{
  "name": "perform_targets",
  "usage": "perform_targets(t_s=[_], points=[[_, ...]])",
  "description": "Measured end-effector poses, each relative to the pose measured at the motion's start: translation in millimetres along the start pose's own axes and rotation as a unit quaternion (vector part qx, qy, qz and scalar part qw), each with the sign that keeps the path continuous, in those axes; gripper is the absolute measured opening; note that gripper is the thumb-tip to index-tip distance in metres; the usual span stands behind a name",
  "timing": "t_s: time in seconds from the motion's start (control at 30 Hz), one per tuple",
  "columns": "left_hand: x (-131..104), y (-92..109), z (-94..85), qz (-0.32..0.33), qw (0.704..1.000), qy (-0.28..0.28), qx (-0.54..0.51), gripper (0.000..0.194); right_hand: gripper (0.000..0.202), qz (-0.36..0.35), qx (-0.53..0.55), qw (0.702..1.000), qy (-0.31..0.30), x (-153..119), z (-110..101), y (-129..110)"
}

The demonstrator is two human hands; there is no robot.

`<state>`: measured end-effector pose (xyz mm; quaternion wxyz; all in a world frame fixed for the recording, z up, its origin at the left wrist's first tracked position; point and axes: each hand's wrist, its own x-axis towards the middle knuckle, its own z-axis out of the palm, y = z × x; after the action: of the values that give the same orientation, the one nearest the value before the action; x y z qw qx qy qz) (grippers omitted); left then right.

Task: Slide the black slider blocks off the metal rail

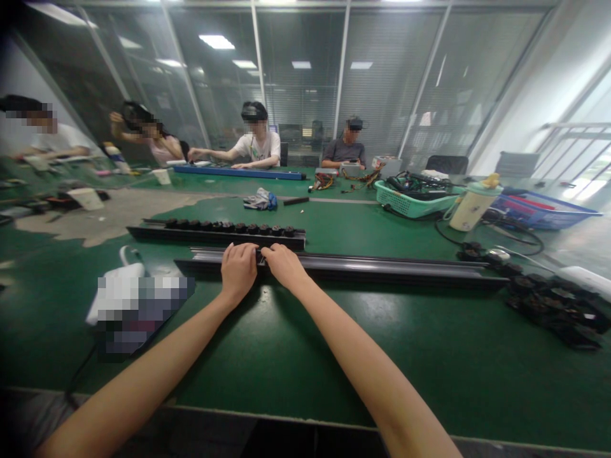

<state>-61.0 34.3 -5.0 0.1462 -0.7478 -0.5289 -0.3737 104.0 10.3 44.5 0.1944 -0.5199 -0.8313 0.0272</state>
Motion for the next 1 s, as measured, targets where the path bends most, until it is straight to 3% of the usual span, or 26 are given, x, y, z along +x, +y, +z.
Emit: perform_targets(t_s=[1.0], points=[[-1.3,-0.5,1.3,0.004,1.000,0.005,0.008,0.040,0.032,0.011,0.038,0.999,0.018,-7.1,-0.6,15.7]])
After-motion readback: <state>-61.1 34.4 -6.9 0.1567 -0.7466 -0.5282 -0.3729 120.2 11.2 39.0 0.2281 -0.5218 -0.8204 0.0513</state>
